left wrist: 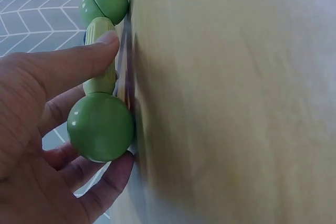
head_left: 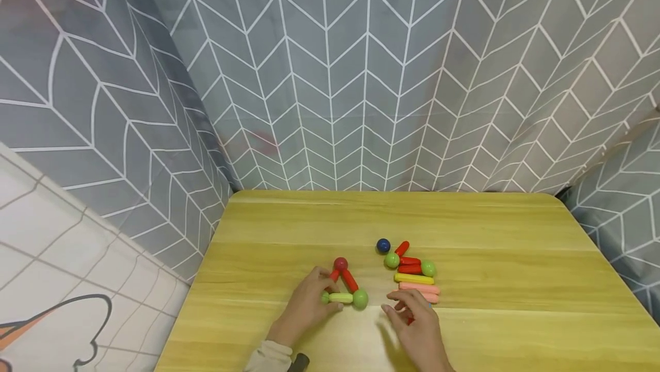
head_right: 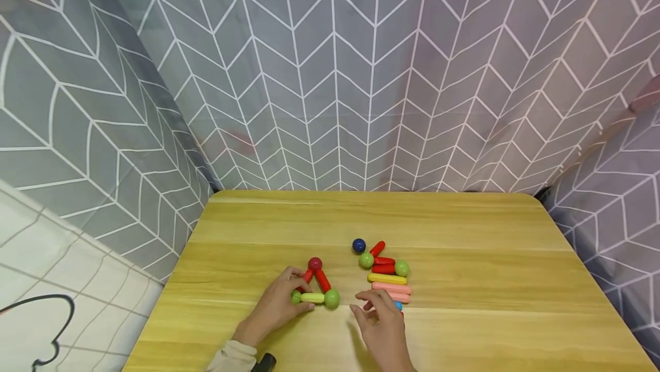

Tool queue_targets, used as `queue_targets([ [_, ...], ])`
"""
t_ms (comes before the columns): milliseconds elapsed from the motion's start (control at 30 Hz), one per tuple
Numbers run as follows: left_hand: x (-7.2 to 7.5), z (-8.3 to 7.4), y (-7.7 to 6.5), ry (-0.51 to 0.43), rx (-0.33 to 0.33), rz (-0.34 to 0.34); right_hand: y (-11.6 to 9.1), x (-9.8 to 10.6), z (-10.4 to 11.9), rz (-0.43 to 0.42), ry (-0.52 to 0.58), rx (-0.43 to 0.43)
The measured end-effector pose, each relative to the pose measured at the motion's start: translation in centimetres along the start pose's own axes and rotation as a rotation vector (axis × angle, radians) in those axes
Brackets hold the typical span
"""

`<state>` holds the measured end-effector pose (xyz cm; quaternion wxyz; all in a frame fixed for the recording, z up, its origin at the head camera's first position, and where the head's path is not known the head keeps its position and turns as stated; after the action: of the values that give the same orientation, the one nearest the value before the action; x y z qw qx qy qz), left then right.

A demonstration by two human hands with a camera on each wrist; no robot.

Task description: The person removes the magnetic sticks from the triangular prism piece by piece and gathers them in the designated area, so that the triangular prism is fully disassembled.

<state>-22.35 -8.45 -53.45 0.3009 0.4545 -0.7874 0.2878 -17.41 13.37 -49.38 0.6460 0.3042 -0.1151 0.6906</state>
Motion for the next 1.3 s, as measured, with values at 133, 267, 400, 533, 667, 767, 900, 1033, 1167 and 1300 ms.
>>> queue_targets([
  [133, -0.2, 0.0, -0.1, 0.009, 0.005, 0.015, 1.2, -2.7, 0.4, 0.151, -0.027, -0.049],
  [267, -0.4, -0.1, -0.1, 0.021, 0.008, 0.037, 1.8, -4.7, -0.2, 0.260, -0.039, -0.099],
  [400, -0.5, -0.1, -0.1, 0.035, 0.009, 0.045, 2.2, -5.9, -0.7, 0.318, -0.007, -0.095],
  [533, -0.4, -0.1, -0.1, 0.038, 0.008, 0.041, 2.5, -6.7, -0.9, 0.325, 0.004, -0.069],
  [667, -0.3, -0.1, -0.1, 0.037, 0.008, 0.039, 2.6, -7.3, -1.0, 0.287, -0.016, -0.055],
  [767, -0.3, -0.1, -0.1, 0.030, 0.007, 0.036, 2.7, -7.6, -0.8, 0.239, -0.063, -0.025],
  [900, -0.3, -0.1, 0.0, 0.024, 0.001, 0.033, 2.7, -7.8, -0.6, 0.185, -0.128, 0.013],
  [1033, -0.2, -0.2, -0.1, 0.032, -0.004, 0.029, 2.7, -7.8, -0.6, 0.174, -0.144, 0.009],
  [1167, 0.0, -0.3, -0.1, 0.042, -0.003, 0.028, 2.7, -7.8, -0.5, 0.180, -0.127, 0.017],
  [1300, 0.0, -0.2, -0.1, 0.042, 0.000, 0.030, 2.7, -7.7, -0.4, 0.178, -0.110, 0.048],
])
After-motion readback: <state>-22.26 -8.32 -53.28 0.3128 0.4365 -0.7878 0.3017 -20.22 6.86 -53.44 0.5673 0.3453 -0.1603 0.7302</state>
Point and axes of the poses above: each hand's wrist, its own y-axis towards the middle knuckle, its own x-axis out of the back of the hand, z = x × y, the point moved 9 cm from there along y, towards the middle knuckle, and after that the axes turned 14 degrees about z, right-handed, at the moved point
